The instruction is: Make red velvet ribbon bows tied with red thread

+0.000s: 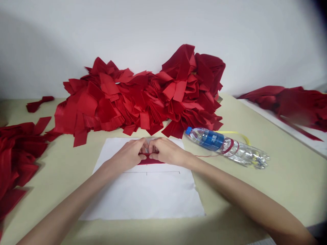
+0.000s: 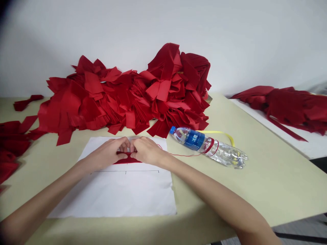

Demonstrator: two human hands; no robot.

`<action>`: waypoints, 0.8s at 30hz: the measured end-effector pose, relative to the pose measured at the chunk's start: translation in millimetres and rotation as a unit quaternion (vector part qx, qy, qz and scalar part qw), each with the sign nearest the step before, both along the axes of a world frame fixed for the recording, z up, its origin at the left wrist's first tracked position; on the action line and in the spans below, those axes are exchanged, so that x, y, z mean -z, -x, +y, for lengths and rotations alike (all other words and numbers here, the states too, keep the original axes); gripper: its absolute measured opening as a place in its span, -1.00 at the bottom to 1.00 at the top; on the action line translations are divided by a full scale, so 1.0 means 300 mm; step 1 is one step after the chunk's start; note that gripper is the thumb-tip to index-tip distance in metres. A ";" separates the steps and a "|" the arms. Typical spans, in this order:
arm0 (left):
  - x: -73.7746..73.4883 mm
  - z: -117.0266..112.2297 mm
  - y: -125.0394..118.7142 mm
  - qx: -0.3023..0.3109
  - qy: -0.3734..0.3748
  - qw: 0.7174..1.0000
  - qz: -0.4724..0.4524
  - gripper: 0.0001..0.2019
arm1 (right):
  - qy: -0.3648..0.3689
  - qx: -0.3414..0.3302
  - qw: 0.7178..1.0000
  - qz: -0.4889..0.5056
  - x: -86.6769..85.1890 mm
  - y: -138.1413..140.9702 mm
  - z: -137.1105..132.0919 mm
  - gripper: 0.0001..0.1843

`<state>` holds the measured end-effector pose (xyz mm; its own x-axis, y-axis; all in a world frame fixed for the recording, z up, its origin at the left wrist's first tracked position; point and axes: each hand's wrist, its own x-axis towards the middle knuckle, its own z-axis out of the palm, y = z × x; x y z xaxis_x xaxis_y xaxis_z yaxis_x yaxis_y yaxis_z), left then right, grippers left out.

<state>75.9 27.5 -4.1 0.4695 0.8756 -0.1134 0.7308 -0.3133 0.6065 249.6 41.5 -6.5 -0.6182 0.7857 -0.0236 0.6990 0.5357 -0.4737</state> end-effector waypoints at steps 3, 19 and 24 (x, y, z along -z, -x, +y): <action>-0.006 -0.010 0.001 -0.007 -0.020 1.000 0.014 -0.91 | -0.004 0.000 1.000 0.012 0.007 0.000 -0.013 -0.88; 0.046 -0.078 0.019 -0.044 -0.173 0.984 -0.024 -0.85 | -0.160 -0.016 0.987 -0.009 0.010 -0.025 -0.070 -0.84; 0.074 -0.161 0.038 0.077 -0.398 0.914 -0.013 -0.75 | -0.391 -0.156 0.905 -0.058 0.014 -0.050 -0.148 -0.70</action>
<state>64.5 -21.0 -26.4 0.5875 0.5993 0.5438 0.6294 -0.7608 0.1584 264.6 -3.0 -10.8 -0.8419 0.3777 0.3854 0.4764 0.8558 0.2018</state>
